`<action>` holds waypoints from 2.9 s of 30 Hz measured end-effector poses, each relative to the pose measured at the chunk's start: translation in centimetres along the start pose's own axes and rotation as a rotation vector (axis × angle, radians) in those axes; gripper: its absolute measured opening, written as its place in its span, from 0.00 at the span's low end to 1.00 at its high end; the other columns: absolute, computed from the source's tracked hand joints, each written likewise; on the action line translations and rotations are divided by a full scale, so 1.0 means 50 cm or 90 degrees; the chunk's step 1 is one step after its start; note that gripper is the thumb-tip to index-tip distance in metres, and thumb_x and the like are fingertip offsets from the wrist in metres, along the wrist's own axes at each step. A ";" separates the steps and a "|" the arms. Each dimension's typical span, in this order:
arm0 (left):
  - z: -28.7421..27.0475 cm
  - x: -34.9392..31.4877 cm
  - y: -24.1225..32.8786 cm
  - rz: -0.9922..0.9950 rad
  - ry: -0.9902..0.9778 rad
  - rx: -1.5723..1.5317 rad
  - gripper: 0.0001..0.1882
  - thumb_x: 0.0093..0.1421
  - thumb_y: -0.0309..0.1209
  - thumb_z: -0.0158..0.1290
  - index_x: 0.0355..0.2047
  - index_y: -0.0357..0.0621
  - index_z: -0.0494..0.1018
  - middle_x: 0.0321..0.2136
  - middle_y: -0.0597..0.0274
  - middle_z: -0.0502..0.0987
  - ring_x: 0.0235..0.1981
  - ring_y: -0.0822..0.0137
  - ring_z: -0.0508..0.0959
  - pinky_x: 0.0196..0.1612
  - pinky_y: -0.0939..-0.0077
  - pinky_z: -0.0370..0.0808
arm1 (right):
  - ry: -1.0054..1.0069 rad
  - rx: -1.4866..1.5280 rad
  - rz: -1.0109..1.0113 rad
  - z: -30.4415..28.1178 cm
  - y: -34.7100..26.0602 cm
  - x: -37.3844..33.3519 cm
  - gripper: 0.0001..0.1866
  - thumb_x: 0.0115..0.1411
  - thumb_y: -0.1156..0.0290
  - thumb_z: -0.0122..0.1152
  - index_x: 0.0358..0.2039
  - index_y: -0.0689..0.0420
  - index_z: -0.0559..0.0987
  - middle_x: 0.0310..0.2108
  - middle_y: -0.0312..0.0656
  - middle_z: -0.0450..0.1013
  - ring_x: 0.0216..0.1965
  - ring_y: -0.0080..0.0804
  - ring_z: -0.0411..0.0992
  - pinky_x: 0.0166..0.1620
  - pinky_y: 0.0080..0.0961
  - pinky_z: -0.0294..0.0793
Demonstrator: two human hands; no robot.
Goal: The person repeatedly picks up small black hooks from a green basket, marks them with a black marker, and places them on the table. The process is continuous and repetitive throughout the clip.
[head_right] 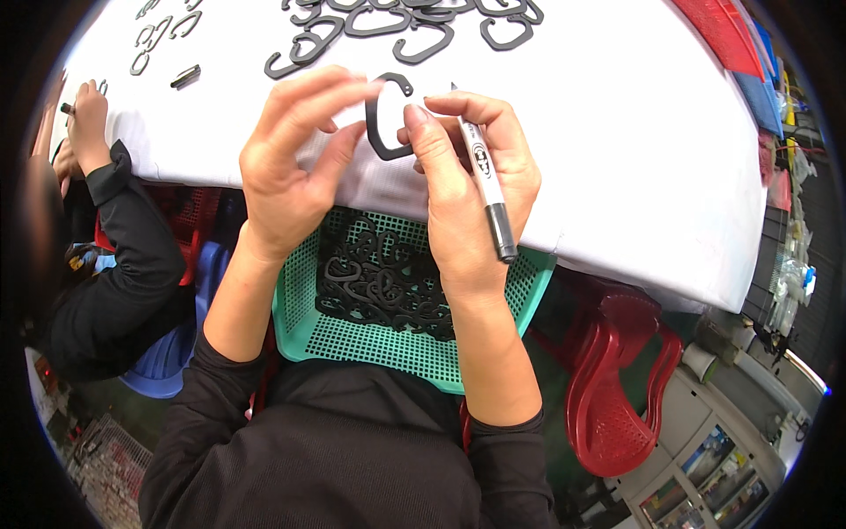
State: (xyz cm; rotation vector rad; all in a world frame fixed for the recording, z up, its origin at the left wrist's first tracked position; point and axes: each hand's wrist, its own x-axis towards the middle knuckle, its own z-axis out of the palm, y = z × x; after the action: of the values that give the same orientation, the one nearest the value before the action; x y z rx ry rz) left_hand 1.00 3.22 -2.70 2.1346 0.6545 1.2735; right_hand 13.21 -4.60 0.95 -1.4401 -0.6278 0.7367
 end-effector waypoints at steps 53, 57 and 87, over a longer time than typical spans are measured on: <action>0.009 -0.010 0.001 -0.199 0.038 -0.023 0.07 0.52 0.22 0.61 0.34 0.39 0.79 0.23 0.72 0.77 0.18 0.85 0.66 0.21 0.91 0.61 | 0.026 -0.151 -0.218 0.019 0.065 0.001 0.10 0.55 0.78 0.63 0.23 0.59 0.69 0.17 0.30 0.67 0.17 0.10 0.61 0.20 0.10 0.59; 0.006 -0.009 0.002 -0.201 0.035 -0.006 0.08 0.51 0.21 0.61 0.33 0.38 0.79 0.25 0.70 0.77 0.19 0.84 0.67 0.21 0.90 0.63 | 0.050 -0.126 -0.212 0.015 0.058 -0.005 0.11 0.54 0.78 0.63 0.22 0.60 0.69 0.17 0.30 0.66 0.17 0.11 0.61 0.20 0.10 0.59; -0.008 -0.012 0.004 -0.242 -0.033 -0.075 0.10 0.58 0.20 0.54 0.41 0.37 0.77 0.34 0.65 0.80 0.31 0.79 0.77 0.32 0.88 0.72 | 0.042 -0.073 -0.130 0.018 0.048 0.008 0.11 0.53 0.77 0.63 0.20 0.60 0.69 0.14 0.31 0.66 0.16 0.13 0.62 0.20 0.12 0.60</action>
State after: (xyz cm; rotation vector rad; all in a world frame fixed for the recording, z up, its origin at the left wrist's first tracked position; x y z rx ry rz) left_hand 0.42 2.74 -2.79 1.8322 0.8892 1.0200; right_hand 12.63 -3.75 -1.44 -1.4739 -0.7631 0.4975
